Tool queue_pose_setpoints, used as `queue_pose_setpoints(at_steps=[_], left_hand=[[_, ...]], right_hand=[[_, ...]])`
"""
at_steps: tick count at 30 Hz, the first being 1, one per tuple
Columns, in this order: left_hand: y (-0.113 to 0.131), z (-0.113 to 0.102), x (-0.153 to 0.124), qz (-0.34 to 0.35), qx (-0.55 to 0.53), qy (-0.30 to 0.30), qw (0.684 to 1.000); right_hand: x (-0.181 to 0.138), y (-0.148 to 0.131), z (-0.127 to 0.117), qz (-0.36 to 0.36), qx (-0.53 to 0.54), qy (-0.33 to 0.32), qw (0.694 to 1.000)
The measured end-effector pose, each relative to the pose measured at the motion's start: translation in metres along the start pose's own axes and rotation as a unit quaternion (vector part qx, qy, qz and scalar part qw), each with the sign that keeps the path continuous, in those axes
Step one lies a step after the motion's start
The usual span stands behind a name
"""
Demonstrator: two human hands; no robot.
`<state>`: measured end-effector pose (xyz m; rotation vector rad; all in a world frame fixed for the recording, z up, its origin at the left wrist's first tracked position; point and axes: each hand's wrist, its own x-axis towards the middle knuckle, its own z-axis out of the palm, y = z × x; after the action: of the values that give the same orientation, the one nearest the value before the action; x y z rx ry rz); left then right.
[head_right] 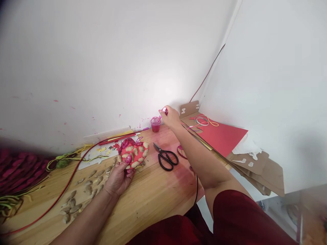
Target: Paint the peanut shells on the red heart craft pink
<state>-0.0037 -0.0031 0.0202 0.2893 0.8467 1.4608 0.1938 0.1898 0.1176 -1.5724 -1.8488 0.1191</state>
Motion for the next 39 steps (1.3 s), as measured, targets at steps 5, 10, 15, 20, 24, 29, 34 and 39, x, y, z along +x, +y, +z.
queue_pose_setpoints(at_steps=[5, 10, 15, 20, 24, 29, 34, 39], left_hand=[[-0.001, 0.000, 0.001, 0.007, 0.005, -0.004, 1.000], [0.000, 0.003, 0.000, 0.007, 0.004, 0.005, 1.000], [0.000, 0.004, 0.000, 0.009, 0.002, 0.014, 1.000], [-0.002, 0.002, 0.003, 0.025, -0.003, 0.008, 1.000], [-0.003, 0.005, 0.003, 0.042, -0.011, 0.009, 0.999], [-0.002, 0.008, 0.001, 0.063, 0.001, 0.014, 0.998], [-0.006, 0.006, 0.002, 0.082, 0.024, 0.011, 0.996], [-0.009, 0.004, 0.002, 0.115, 0.069, -0.012, 0.991]], right_hand=[[0.008, -0.011, 0.030, 0.016, -0.080, -0.092, 0.992], [0.013, -0.018, 0.041, 0.033, -0.124, -0.140, 0.982], [0.013, -0.023, 0.037, 0.031, -0.135, -0.149, 0.979], [0.008, -0.024, 0.034, 0.018, -0.129, -0.140, 0.982], [0.007, -0.020, 0.030, 0.005, -0.110, -0.118, 0.987], [0.003, -0.016, 0.011, -0.004, -0.072, -0.068, 0.995], [-0.037, -0.017, -0.027, -0.028, 0.155, 0.043, 0.987], [-0.101, -0.024, -0.050, -0.092, 0.288, 0.029, 0.953]])
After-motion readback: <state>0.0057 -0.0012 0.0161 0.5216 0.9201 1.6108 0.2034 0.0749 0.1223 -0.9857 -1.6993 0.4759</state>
